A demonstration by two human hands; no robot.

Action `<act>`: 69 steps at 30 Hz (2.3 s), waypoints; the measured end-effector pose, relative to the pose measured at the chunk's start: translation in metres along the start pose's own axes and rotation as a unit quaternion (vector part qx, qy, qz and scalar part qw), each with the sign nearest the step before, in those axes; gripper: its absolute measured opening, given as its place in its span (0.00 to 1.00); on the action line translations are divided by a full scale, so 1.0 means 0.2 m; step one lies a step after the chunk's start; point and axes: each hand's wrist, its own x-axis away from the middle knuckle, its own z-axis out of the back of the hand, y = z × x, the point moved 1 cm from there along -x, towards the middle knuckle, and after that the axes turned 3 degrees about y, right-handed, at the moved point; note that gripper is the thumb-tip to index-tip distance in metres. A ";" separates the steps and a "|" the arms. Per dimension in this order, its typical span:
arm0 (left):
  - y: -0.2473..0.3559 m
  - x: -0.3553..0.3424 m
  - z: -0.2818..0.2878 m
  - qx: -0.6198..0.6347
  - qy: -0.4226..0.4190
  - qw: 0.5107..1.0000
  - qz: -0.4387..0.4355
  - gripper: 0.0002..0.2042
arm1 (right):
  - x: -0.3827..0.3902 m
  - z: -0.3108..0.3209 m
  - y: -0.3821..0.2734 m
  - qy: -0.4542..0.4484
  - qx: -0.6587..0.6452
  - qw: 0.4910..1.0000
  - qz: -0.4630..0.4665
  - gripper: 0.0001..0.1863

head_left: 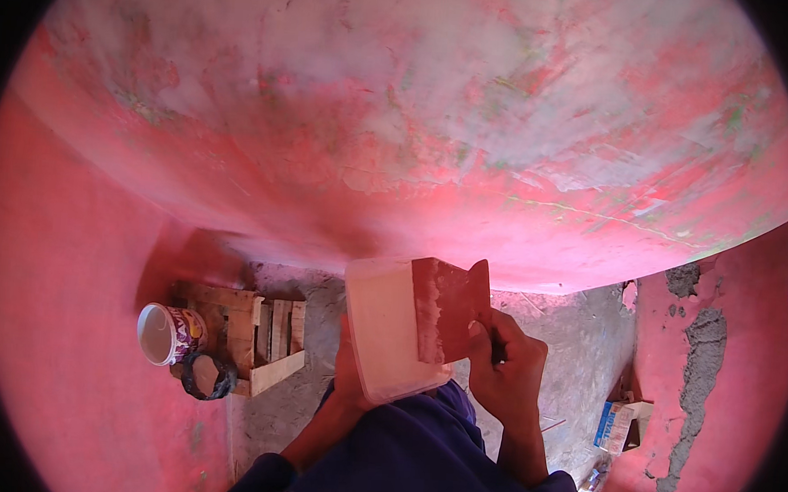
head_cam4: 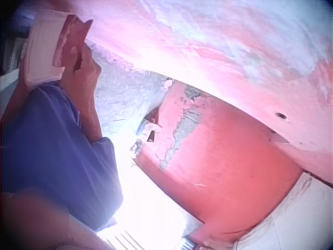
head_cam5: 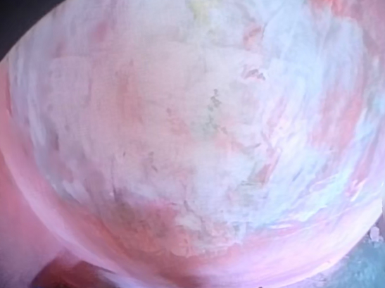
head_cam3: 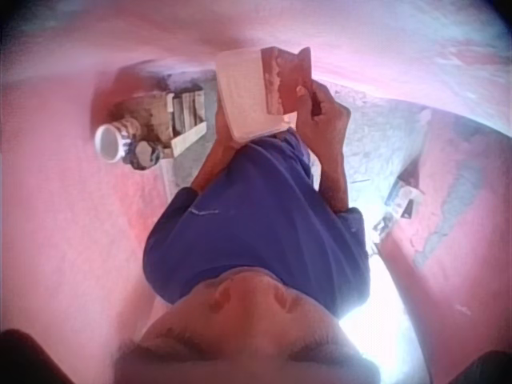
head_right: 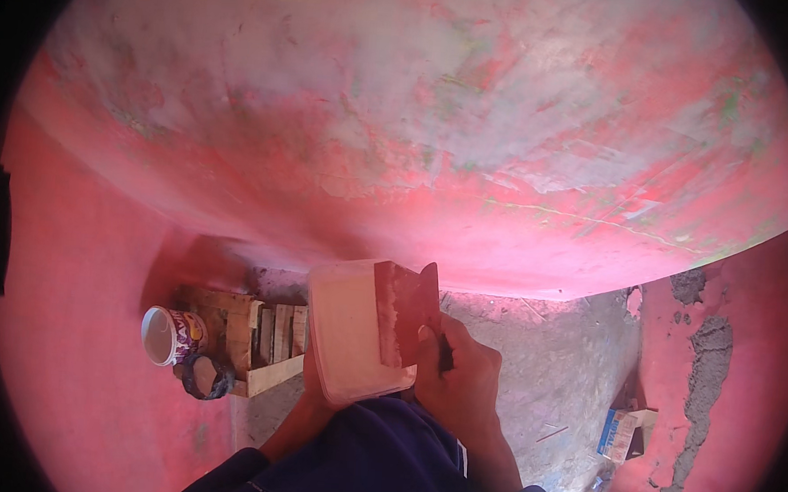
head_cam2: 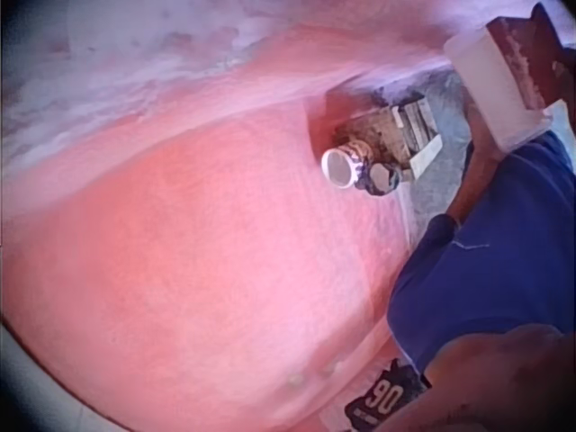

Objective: The person applies plaster to a pink wall using a trowel and a container. They repeatedly scoop plaster from the container and spread it on the wall surface, smoothing it with the trowel.

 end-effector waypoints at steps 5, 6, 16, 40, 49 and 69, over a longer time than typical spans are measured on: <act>-0.01 0.04 -0.11 -0.004 -0.010 1.000 -0.003 0.31 | 0.01 0.02 0.01 0.002 0.019 1.000 0.016 0.07; 0.00 0.04 -0.10 -0.004 -0.014 1.000 -0.005 0.31 | 0.01 0.02 0.01 0.003 0.019 1.000 0.012 0.07; -0.01 0.03 0.35 0.068 -0.050 0.995 -0.048 0.25 | 0.05 -0.04 -0.02 -0.060 0.025 0.997 0.048 0.08; 0.03 0.02 0.02 -0.016 0.011 0.999 -0.030 0.33 | 0.03 0.06 -0.02 0.089 0.065 0.985 0.134 0.07; 0.02 0.02 0.01 0.016 -0.011 1.000 -0.022 0.34 | 0.05 -0.04 -0.01 0.048 0.076 0.989 0.119 0.06; 0.00 0.07 -0.01 0.093 -0.108 0.989 0.039 0.36 | -0.07 -0.06 -0.11 -0.044 0.101 0.976 0.188 0.05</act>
